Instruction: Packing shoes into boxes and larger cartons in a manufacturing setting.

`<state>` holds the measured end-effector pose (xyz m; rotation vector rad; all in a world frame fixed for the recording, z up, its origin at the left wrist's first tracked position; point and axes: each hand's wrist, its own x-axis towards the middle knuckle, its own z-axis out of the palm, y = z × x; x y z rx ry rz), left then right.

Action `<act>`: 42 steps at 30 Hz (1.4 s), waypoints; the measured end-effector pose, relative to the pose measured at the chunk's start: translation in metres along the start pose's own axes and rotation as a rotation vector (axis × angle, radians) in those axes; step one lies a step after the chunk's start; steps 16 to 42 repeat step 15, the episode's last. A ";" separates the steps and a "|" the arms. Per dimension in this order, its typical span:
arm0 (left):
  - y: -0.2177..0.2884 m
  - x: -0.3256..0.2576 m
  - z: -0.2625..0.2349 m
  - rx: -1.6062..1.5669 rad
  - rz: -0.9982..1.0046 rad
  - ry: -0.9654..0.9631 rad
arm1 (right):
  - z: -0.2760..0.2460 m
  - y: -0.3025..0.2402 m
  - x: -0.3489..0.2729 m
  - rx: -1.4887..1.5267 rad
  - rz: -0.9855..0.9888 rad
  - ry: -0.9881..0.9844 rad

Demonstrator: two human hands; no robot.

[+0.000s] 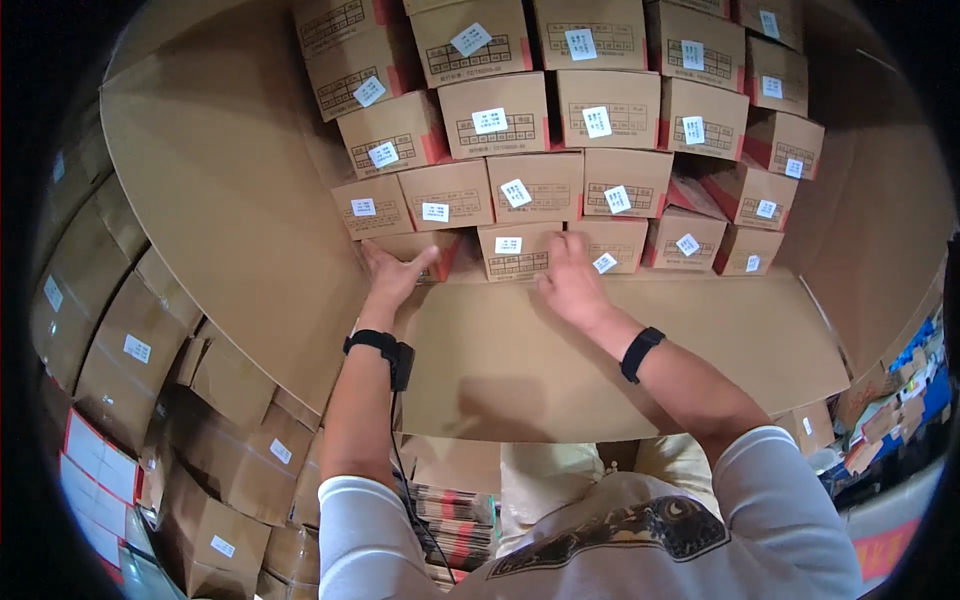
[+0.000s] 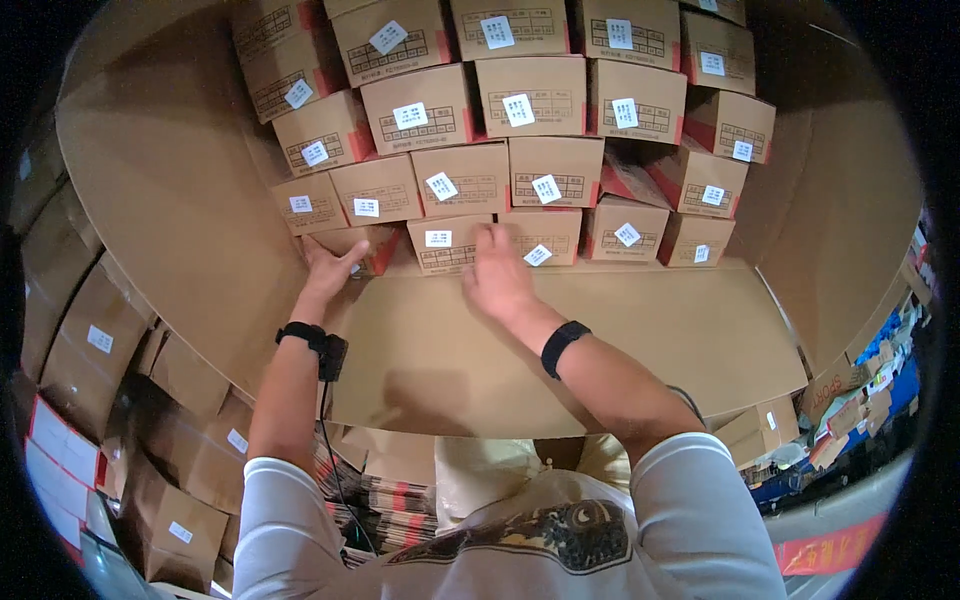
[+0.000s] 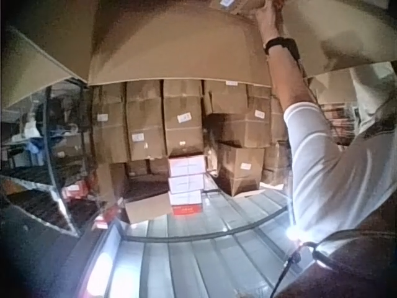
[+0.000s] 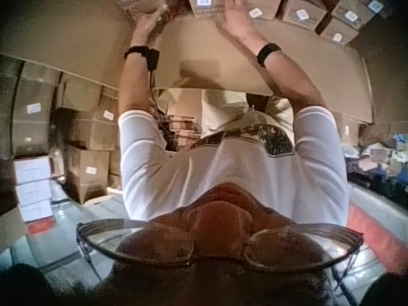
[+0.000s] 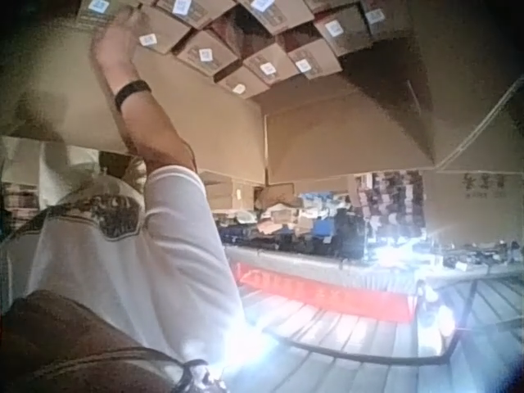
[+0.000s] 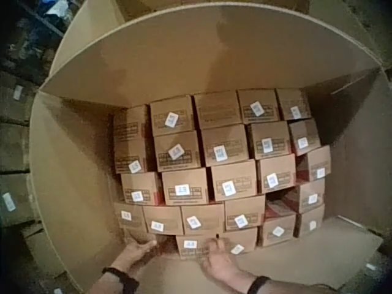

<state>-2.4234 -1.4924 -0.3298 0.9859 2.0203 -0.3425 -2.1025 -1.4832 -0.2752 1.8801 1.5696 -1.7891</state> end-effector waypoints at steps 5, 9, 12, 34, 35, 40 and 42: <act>0.027 -0.012 0.003 0.345 -0.269 0.074 | 0.026 0.018 0.001 0.141 0.172 -0.003; 0.059 -0.027 -0.033 0.393 -0.349 -0.043 | 0.039 0.052 0.033 0.442 0.189 -0.165; 0.067 -0.052 -0.040 0.477 -0.244 0.097 | 0.050 0.059 0.056 0.636 0.238 -0.174; 0.052 -0.038 -0.034 0.414 -0.247 0.003 | 0.066 0.015 0.082 0.508 0.364 -0.346; 0.052 -0.038 -0.034 0.414 -0.247 0.003 | 0.066 0.015 0.082 0.508 0.364 -0.346; 0.052 -0.038 -0.034 0.414 -0.247 0.003 | 0.066 0.015 0.082 0.508 0.364 -0.346; 0.052 -0.038 -0.034 0.414 -0.247 0.003 | 0.066 0.015 0.082 0.508 0.364 -0.346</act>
